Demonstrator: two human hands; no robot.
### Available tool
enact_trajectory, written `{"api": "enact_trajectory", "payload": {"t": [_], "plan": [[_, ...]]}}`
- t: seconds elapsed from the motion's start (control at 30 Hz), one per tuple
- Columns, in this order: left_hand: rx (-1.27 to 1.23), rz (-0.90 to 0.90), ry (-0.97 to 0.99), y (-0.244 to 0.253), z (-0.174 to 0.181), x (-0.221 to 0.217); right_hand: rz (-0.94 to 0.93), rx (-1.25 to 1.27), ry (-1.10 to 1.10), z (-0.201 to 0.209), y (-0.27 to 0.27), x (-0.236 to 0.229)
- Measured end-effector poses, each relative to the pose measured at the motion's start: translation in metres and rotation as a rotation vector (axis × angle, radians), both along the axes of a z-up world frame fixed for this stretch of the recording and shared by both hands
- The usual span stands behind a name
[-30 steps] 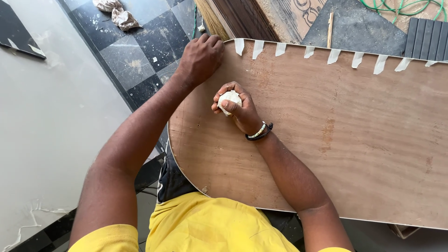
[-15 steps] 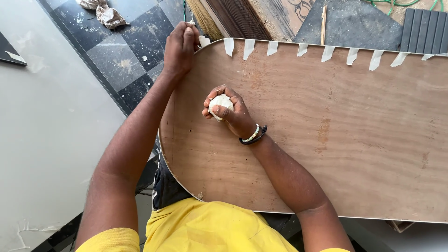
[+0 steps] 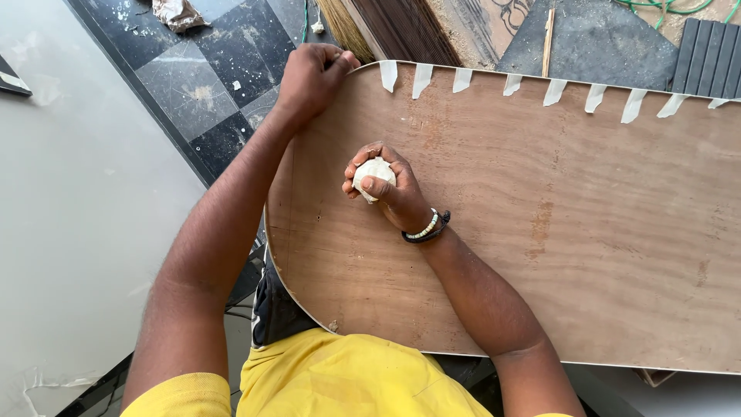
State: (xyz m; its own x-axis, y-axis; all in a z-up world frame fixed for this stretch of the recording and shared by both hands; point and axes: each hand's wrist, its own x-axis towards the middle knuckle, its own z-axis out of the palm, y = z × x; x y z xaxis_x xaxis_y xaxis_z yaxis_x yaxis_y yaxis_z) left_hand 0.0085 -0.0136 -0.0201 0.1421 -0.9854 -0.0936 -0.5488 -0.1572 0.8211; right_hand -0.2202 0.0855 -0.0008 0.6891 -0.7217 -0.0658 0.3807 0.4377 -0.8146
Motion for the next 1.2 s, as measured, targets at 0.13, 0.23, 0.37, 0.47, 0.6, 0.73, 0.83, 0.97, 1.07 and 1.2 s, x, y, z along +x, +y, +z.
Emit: {"api": "enact_trajectory", "payload": {"t": [0.13, 0.23, 0.37, 0.47, 0.6, 0.73, 0.83, 0.97, 1.07, 1.2], "plan": [[0.314, 0.023, 0.073, -0.020, -0.022, 0.010, 0.004, 0.024, 0.006, 0.000, -0.001, -0.001], [0.490, 0.015, 0.224, -0.024, -0.016, 0.015, 0.007, 0.033, -0.008, 0.000, 0.001, -0.002], [0.675, 0.001, 0.283, -0.034, -0.012, 0.015, 0.013, 0.053, -0.012, 0.002, -0.001, -0.003], [0.710, -0.024, 0.207, -0.041, -0.039, 0.018, 0.016, 0.052, -0.018, 0.000, 0.000, -0.002], [0.763, -0.043, 0.100, -0.045, -0.030, 0.014, 0.022, 0.058, -0.030, 0.001, -0.002, -0.002], [0.768, -0.188, 0.013, -0.061, -0.062, 0.021, 0.013, 0.035, -0.016, 0.001, 0.000, -0.001], [0.738, -0.159, -0.012, -0.066, -0.060, 0.019, 0.008, 0.052, 0.006, 0.001, -0.001, -0.001], [0.697, -0.112, -0.064, -0.067, -0.063, 0.011, 0.013, 0.043, 0.008, 0.001, -0.003, -0.003], [0.679, -0.071, -0.104, -0.058, -0.069, 0.014, 0.021, 0.045, -0.005, 0.001, -0.001, -0.001], [0.545, -0.157, -0.249, -0.074, -0.125, 0.024, 0.019, 0.033, 0.005, -0.001, -0.001, -0.001]]}}
